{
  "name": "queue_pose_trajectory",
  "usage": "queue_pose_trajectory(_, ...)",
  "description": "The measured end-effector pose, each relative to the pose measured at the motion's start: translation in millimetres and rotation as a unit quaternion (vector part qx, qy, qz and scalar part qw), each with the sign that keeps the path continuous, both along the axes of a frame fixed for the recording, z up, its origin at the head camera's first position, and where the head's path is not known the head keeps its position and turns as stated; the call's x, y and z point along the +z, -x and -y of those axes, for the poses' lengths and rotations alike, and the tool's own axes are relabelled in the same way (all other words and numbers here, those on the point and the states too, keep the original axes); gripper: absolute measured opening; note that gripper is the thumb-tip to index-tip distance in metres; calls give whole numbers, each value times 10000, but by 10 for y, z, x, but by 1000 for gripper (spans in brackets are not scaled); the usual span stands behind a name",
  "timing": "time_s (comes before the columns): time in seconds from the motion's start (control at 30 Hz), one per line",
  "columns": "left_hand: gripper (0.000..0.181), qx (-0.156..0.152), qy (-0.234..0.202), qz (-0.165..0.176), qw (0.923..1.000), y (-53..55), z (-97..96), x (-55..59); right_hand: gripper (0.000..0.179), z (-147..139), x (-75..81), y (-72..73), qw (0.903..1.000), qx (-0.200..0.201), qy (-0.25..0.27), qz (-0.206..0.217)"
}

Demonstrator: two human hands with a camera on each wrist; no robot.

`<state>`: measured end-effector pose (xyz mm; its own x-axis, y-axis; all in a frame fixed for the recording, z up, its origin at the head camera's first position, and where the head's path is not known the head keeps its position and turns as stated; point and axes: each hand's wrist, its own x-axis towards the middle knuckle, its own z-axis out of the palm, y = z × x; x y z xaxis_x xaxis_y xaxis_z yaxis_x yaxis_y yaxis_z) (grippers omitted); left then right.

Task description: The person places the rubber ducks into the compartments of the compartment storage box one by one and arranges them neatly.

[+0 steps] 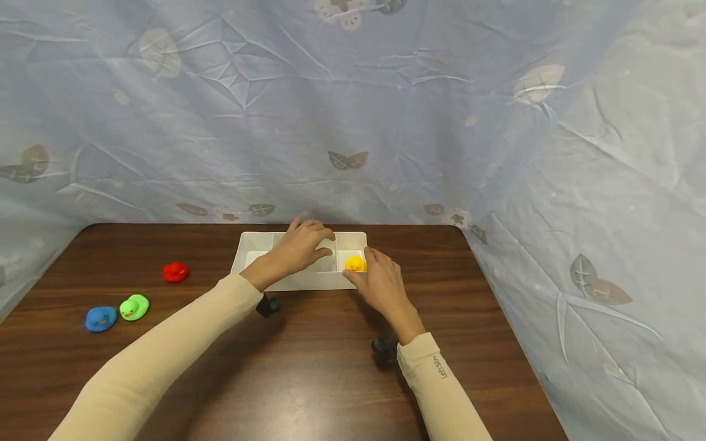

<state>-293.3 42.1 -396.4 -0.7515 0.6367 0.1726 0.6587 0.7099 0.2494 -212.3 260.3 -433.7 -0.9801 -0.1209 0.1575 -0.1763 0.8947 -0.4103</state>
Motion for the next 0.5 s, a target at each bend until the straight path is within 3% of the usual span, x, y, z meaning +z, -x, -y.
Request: queue_pose_trajectory(0.5,38,433,-205,-14,9989,21,580,6,82,22,-10,-7,9999,15,25,-97)
